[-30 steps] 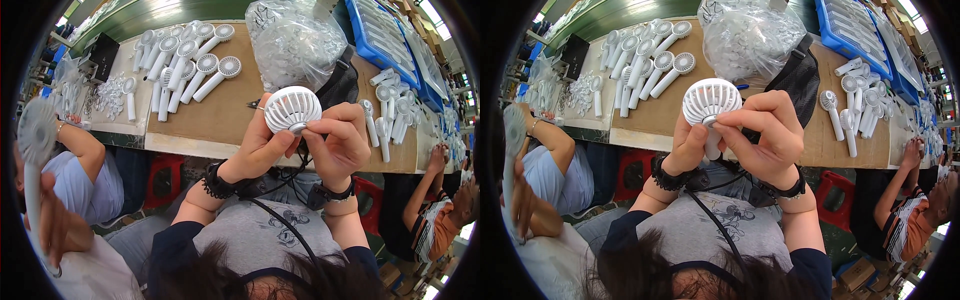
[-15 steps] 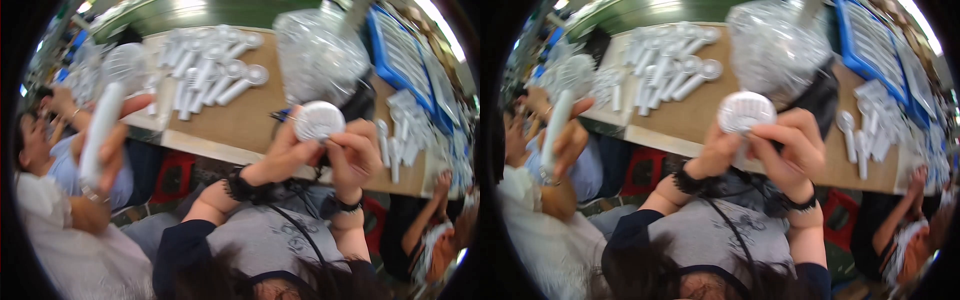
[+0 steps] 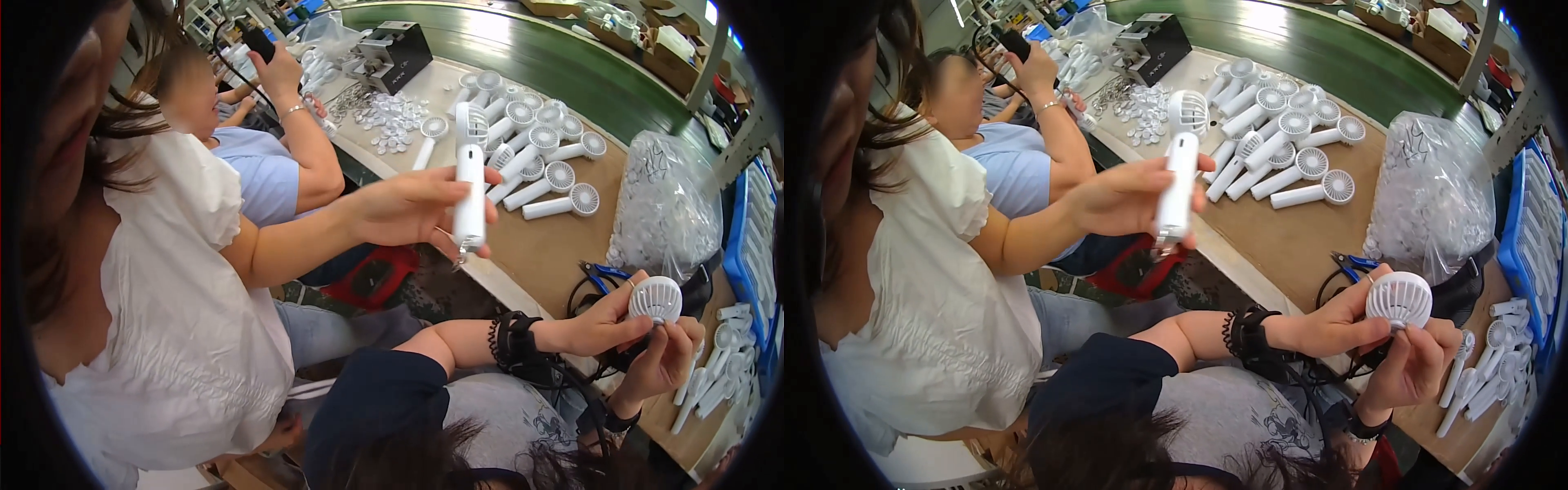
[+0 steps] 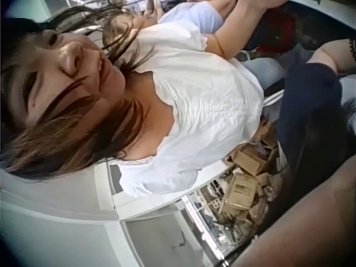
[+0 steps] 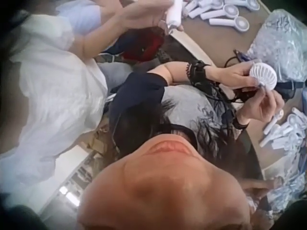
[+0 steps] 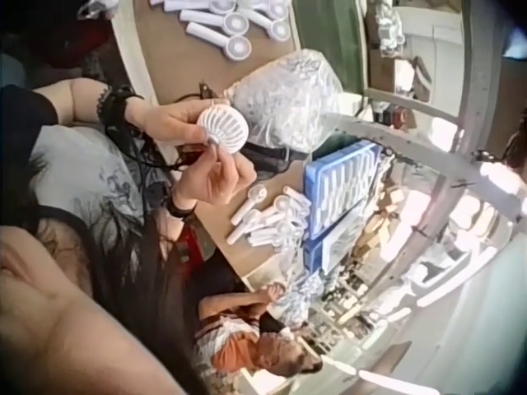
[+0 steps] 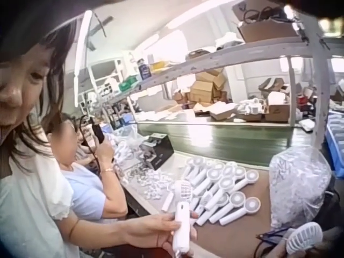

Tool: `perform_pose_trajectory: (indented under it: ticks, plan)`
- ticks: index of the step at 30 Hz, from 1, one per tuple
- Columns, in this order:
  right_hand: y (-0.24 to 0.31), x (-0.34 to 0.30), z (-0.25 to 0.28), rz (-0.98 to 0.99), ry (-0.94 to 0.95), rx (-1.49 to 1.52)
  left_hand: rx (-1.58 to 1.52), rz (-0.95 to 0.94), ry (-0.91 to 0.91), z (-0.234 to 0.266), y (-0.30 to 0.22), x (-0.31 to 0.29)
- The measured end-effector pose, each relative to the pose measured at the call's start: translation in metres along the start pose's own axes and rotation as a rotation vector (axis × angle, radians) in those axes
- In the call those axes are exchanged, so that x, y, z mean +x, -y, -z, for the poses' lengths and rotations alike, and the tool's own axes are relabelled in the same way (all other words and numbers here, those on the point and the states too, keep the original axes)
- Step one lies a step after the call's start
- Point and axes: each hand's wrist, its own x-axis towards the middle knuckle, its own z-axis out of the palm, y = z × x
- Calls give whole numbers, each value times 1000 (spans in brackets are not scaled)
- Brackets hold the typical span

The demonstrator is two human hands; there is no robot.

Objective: The person picks up a fan and a cap from a bag, presses the cap onto the back of the fan head by hand, and places it on the table. They then repeat the process with a second fan and cap.

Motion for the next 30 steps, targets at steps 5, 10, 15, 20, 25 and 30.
perform_pose_trajectory:
  ticks: [5, 10, 15, 20, 25, 30]
  plan:
    - [-5, 4, -7, 25, -38, -15, 5, -98, -6, 4, -4, 6]
    - [-8, -1, -10, 44, -21, 44, 11, -189, 1, 9, -2, 3]
    - [-14, -1, -2, 23, -39, 60, -8, -165, 15, 8, -3, 11]
    - [-15, 4, -7, 9, -63, -47, 54, -191, -16, 12, -1, 14]
    - [-18, 2, -5, -29, -39, -21, 34, -175, -37, 13, -3, 14]
    - [-21, -2, -1, -28, -44, -59, 7, -167, -51, 12, -2, 13]
